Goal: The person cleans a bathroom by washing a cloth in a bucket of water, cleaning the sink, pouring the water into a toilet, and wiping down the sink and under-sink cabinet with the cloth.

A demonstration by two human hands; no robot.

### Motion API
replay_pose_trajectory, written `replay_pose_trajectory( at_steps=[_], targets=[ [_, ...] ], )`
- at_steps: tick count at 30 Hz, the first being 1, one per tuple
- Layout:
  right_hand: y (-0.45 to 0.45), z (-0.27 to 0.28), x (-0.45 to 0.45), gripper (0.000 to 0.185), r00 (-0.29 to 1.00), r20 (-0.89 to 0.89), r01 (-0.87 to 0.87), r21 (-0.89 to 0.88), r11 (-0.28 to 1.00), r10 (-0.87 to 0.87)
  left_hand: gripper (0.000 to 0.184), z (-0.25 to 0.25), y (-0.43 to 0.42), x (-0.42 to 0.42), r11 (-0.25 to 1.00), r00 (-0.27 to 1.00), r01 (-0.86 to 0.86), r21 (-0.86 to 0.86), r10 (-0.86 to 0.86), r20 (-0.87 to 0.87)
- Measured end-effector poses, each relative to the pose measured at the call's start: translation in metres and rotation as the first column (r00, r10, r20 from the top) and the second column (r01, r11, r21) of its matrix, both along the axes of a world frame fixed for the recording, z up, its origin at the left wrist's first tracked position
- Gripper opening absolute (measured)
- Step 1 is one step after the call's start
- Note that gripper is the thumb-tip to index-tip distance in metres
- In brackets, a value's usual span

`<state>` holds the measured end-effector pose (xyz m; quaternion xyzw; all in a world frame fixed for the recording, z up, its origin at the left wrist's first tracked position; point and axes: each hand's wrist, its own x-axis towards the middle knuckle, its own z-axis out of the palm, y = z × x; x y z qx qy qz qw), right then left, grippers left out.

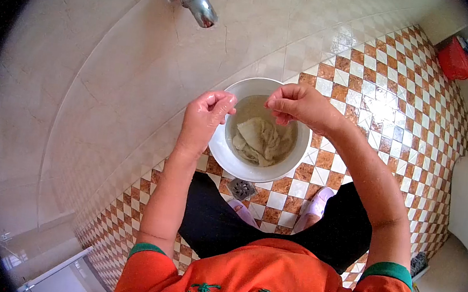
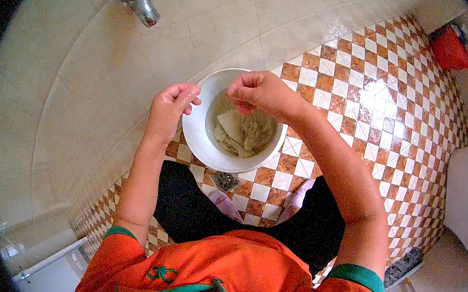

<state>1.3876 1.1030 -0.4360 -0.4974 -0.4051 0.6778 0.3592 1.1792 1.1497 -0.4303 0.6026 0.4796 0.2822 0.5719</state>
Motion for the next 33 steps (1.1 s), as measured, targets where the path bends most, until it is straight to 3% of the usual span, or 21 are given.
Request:
replay_pose_trajectory(
  at_steps=[1,2,4,8,11,13,14,16,17,19,22,25,27,33],
  targets=[
    [0.000,-0.001,0.001,0.017,0.993,0.113,-0.025,0.024,0.999,0.022,0.020,-0.002,-0.002,0.000,1.000,1.000,-0.015,-0.017,0.015,-0.015],
    [0.000,-0.004,0.001,0.017,0.993,0.112,-0.027,0.024,0.999,0.024,0.020,-0.004,-0.004,0.000,1.000,1.000,-0.017,-0.017,0.017,-0.016],
    [0.001,-0.013,0.002,0.016,0.995,-0.016,0.102,0.017,0.995,-0.102,0.021,-0.008,-0.005,-0.001,0.997,0.999,-0.047,-0.067,0.048,0.016],
    [0.005,-0.015,0.004,0.015,0.971,-0.015,0.239,0.014,0.971,-0.238,0.019,-0.010,-0.005,-0.006,0.997,1.000,0.015,-0.071,-0.016,-0.016],
    [0.008,-0.020,-0.001,0.019,0.977,0.020,0.212,0.082,0.974,-0.214,0.020,-0.015,-0.009,-0.002,0.989,0.984,0.151,-0.001,-0.150,-0.099],
    [0.005,-0.011,-0.015,0.025,0.987,0.131,0.066,0.204,0.977,-0.094,0.015,-0.009,-0.009,0.009,0.942,0.931,0.321,-0.095,-0.332,-0.153],
    [0.002,-0.012,-0.020,0.029,0.966,0.249,-0.039,0.404,0.914,-0.069,0.015,-0.006,-0.008,0.013,0.942,0.931,0.321,-0.097,-0.332,-0.153],
    [-0.002,-0.010,-0.027,0.029,0.972,0.231,-0.065,0.419,0.905,-0.037,0.016,-0.002,-0.005,0.020,0.937,0.965,0.261,-0.230,-0.256,0.054],
    [-0.003,-0.008,-0.028,0.029,0.977,0.214,-0.091,0.438,0.894,-0.005,0.016,0.001,-0.003,0.021,0.936,0.965,0.264,-0.233,-0.258,0.056],
    [0.000,-0.012,-0.022,0.029,0.984,0.172,-0.102,0.386,0.917,0.037,0.019,0.005,-0.001,0.020,0.861,0.972,0.224,-0.456,-0.161,0.174],
    [0.000,-0.023,-0.018,0.025,0.957,0.291,-0.086,0.284,0.955,0.000,0.021,0.002,-0.002,0.017,0.848,0.966,0.222,-0.482,-0.123,0.228],
    [0.000,-0.021,-0.016,0.019,0.968,0.249,-0.044,0.225,0.973,-0.014,0.022,0.003,-0.005,0.019,0.857,0.968,0.194,-0.477,-0.088,0.235],
    [0.001,-0.021,-0.014,0.015,0.991,0.118,0.044,0.139,0.989,-0.061,0.021,0.002,-0.005,0.018,0.848,0.963,0.177,-0.500,-0.046,0.264],
    [0.004,-0.016,0.002,0.017,0.975,0.108,0.182,0.109,0.977,-0.194,0.022,-0.016,-0.002,0.005,0.848,0.954,0.143,-0.510,0.019,0.300]
  ],
)
